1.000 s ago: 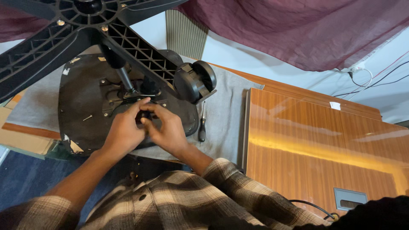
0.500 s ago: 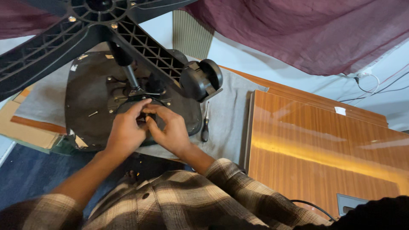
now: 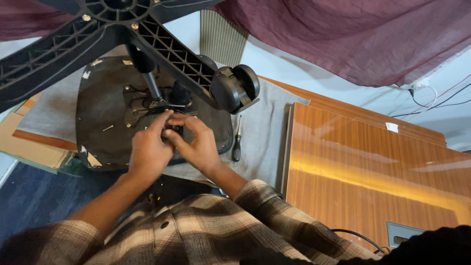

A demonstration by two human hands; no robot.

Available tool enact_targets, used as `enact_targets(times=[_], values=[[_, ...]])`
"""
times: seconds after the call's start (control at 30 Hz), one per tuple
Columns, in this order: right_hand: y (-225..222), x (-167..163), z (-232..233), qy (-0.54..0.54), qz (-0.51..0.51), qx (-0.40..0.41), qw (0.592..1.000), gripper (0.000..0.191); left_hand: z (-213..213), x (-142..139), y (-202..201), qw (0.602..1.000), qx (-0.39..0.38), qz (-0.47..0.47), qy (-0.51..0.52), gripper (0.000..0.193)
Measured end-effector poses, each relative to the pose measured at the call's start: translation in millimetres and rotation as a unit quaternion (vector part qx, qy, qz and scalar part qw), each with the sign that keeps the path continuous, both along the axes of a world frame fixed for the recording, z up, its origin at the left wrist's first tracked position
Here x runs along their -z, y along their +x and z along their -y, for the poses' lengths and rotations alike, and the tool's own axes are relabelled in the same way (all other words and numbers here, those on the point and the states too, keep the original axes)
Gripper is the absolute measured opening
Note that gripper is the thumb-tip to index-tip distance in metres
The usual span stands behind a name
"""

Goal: The person works on an upside-down office chair, using both hands to thread and tighten a black knob or lever into the tilt mechanism under the seat. They repeatedly twist the component by hand, reposition it, and continue fastening it into place on the chair base.

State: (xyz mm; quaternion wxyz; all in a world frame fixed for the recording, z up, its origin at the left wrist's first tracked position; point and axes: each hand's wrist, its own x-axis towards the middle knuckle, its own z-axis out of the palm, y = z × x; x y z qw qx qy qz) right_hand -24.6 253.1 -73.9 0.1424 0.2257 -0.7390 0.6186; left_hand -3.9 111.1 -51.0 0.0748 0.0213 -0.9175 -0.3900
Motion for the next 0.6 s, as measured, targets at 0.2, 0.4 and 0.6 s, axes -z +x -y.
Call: enact_targets(times=[0.2, 0.4, 0.6], values=[[-4.9, -9.0, 2.8, 0.029, 0.079, -0.016, 0.996, 0.025, 3.2, -1.0, -9.8, 0.999, 0.008, -0.050, -0.010, 0.061], [-4.2, -2.3, 2.1, 0.018, 0.008, -0.045, 0.999, 0.023, 11.7, -3.4, -12.5, 0.998, 0.043, -0.017, 0.042, 0.069], [-13.6, 2.8, 3.2, -0.007, 0.115, -0.067, 0.991, 0.024, 11.4, 4.2, -18.0, 0.999, 0.030, -0.025, -0.007, 0.065]])
